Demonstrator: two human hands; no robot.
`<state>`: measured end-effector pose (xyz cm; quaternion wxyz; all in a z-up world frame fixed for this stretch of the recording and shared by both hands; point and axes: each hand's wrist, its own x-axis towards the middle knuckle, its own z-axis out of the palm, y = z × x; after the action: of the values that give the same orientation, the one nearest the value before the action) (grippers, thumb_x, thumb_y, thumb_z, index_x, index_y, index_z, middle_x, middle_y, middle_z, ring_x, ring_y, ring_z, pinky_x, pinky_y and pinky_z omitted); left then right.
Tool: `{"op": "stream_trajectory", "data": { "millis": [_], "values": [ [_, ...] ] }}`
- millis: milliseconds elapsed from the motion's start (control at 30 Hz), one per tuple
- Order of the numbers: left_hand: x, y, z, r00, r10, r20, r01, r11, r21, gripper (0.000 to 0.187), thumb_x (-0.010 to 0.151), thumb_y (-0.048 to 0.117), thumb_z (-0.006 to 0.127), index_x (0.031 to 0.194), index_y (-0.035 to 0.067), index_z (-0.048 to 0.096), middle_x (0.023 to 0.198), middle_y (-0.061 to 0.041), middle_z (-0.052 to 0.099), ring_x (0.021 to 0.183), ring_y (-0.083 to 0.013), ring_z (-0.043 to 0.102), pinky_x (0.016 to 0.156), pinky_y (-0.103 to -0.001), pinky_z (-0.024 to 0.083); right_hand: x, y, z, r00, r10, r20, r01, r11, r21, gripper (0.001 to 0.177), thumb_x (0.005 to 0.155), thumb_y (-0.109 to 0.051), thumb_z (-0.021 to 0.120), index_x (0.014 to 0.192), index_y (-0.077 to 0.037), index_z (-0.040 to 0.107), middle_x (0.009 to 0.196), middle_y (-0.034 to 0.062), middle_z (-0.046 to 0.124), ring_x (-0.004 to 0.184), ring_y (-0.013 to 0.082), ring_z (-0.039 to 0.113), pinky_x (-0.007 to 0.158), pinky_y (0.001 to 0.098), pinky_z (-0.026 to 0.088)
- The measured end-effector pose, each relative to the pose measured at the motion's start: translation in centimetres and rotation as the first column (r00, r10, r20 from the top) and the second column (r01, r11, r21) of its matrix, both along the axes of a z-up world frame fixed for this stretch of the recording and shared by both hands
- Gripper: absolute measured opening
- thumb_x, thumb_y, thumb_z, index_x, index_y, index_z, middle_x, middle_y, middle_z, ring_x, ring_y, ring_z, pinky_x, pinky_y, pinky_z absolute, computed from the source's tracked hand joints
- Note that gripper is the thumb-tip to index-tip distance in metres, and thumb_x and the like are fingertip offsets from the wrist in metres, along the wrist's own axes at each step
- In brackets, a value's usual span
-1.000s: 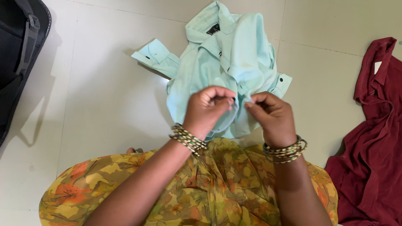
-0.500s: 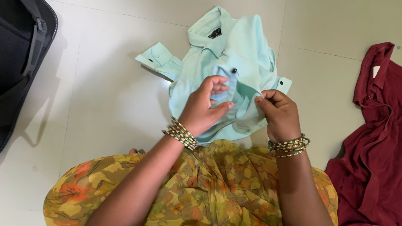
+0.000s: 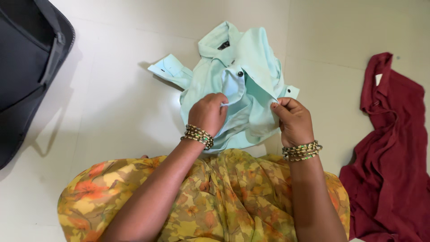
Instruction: The person buttons a light blue shirt by hand and سپس spreads it flat on the floor before smoothing out wrinkles.
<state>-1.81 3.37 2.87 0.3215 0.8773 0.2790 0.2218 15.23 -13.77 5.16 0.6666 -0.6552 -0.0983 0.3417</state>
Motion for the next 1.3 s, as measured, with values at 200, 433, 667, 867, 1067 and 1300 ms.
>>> {"op": "stream_trajectory", "data": {
  "millis": [200,433,667,867,1067,1300],
  "values": [
    [-3.4,-3.3,3.7,0.975,0.105,0.196,-0.103,0.994,-0.022,0.016,0.085,0.008,0.071,0.101,0.011,0.069,0.090,-0.009,0.073,0.075,-0.0273,0.070,0.067,-0.040,0.057,-2.6,-3.8,1.0,0.998,-0.048,0.043,0.046,0.998,0.039,0.004,0.092,-0.005,0.070,0.095,-0.005,0.068,0.086,-0.0040,0.069,0.073,0.0039,0.063,0.067,0.0194,0.050],
    [-7.6,-11.9,1.6,0.981,-0.120,-0.152,0.110,0.991,-0.074,0.010,0.089,0.013,0.067,0.098,0.010,0.070,0.091,-0.010,0.074,0.078,-0.0280,0.073,0.071,-0.041,0.058,-8.8,-5.8,-6.6,0.997,0.067,0.048,-0.058,0.986,-0.158,0.003,0.093,-0.007,0.070,0.093,-0.004,0.070,0.076,-0.0032,0.065,0.062,0.0061,0.052,0.056,0.0223,0.042],
    [-7.5,-11.4,-1.5,0.613,-0.546,-0.572,0.379,0.838,-0.394,0.028,0.094,0.037,0.065,0.100,0.011,0.075,0.097,-0.013,0.073,0.094,-0.0330,0.069,0.086,-0.048,0.054,-6.8,-7.2,-4.8,0.703,0.522,0.483,0.090,0.609,-0.788,0.014,0.087,-0.022,0.073,0.094,-0.010,0.075,0.089,0.0073,0.074,0.078,0.0236,0.069,0.072,0.0378,0.055],
    [-6.8,-9.2,-1.9,0.888,-0.282,-0.364,0.180,0.940,-0.290,0.027,0.095,0.034,0.066,0.089,0.011,0.079,0.091,-0.014,0.072,0.089,-0.0335,0.068,0.082,-0.047,0.054,-7.4,-6.5,-0.7,0.551,0.730,0.405,0.144,0.395,-0.908,0.022,0.077,-0.026,0.080,0.095,-0.015,0.075,0.101,0.0075,0.072,0.094,0.0316,0.066,0.081,0.0459,0.053],
    [-3.0,-8.1,-4.4,0.994,0.001,0.110,0.020,0.981,-0.192,0.011,0.086,0.013,0.070,0.096,0.009,0.074,0.095,-0.013,0.069,0.088,-0.0333,0.068,0.079,-0.042,0.055,-5.2,-3.4,-6.7,0.333,0.473,0.815,0.105,0.841,-0.531,0.010,0.087,-0.012,0.076,0.097,-0.013,0.075,0.101,0.0086,0.072,0.101,0.0331,0.065,0.094,0.0435,0.052],
    [-2.0,-7.2,-9.3,0.985,-0.104,-0.134,0.105,0.994,0.000,0.015,0.084,0.007,0.066,0.097,0.008,0.074,0.097,-0.014,0.066,0.095,-0.0347,0.066,0.081,-0.045,0.054,-5.2,-0.4,-11.0,0.412,0.613,0.675,0.113,0.700,-0.705,0.030,0.074,-0.018,0.081,0.100,-0.008,0.070,0.105,0.0139,0.067,0.098,0.0388,0.060,0.087,0.0472,0.051]
  ]
}}
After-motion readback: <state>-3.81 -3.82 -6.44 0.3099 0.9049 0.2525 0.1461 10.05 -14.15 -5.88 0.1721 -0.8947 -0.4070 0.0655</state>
